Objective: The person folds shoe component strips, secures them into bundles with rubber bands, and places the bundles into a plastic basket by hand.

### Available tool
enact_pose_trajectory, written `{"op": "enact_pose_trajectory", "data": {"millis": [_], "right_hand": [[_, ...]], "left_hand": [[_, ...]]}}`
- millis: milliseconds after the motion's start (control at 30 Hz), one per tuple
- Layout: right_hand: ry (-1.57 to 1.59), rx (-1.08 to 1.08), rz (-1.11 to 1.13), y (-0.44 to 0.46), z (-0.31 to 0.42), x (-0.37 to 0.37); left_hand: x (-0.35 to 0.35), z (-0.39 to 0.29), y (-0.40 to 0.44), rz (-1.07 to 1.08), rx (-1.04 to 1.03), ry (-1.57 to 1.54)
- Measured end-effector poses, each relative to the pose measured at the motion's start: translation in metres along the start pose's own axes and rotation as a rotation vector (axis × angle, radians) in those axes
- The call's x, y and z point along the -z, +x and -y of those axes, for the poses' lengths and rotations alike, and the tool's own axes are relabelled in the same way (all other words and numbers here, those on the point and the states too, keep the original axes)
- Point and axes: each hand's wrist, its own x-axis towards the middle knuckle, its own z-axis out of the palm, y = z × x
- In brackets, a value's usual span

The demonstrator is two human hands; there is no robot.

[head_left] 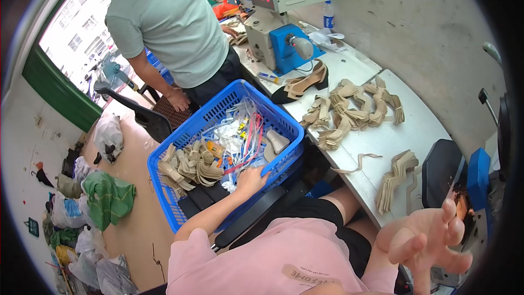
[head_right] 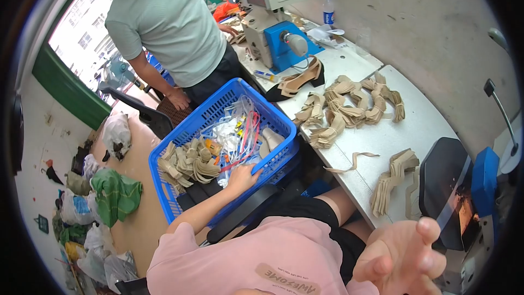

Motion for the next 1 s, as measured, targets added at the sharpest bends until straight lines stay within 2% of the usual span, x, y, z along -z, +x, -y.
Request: {"op": "enact_pose_trajectory", "data": {"millis": [267,367,467,500,600,633,767,867,933,1000], "right_hand": [[0.007,0.074,-0.182,0.0,0.029,0.038],[0.026,0.101,-0.254,0.0,0.047,0.052],[0.075,0.13,-0.338,-0.001,0.074,0.065],[0.091,0.137,-0.354,0.0,0.08,0.07],[0.089,0.135,-0.252,0.01,0.1,0.08],[0.184,0.089,-0.144,0.039,0.092,0.079],[0.389,-0.032,-0.01,0.081,0.099,0.083],[0.277,0.139,-0.064,0.092,0.098,0.075],[0.098,0.212,0.023,0.107,0.115,0.087],[-0.107,0.328,-0.02,0.106,0.13,0.085]], "left_hand": [[-0.001,0.003,0.004,0.02,-0.002,0.021],[0.013,-0.007,0.008,0.175,0.054,-0.02],[0.001,-0.019,0.017,-0.163,-0.222,-0.076],[0.01,-0.037,0.022,-0.111,-0.233,-0.159],[0.009,-0.079,0.042,-0.214,-0.432,-0.289],[0.008,-0.093,0.047,-0.214,-0.49,-0.319],[0.004,-0.143,0.056,-0.125,-0.688,-0.423],[-0.009,-0.167,0.06,-0.07,-0.785,-0.444],[-0.016,-0.181,0.062,-0.013,-0.819,-0.459],[-0.024,-0.194,0.065,0.012,-0.861,-0.456]]}}
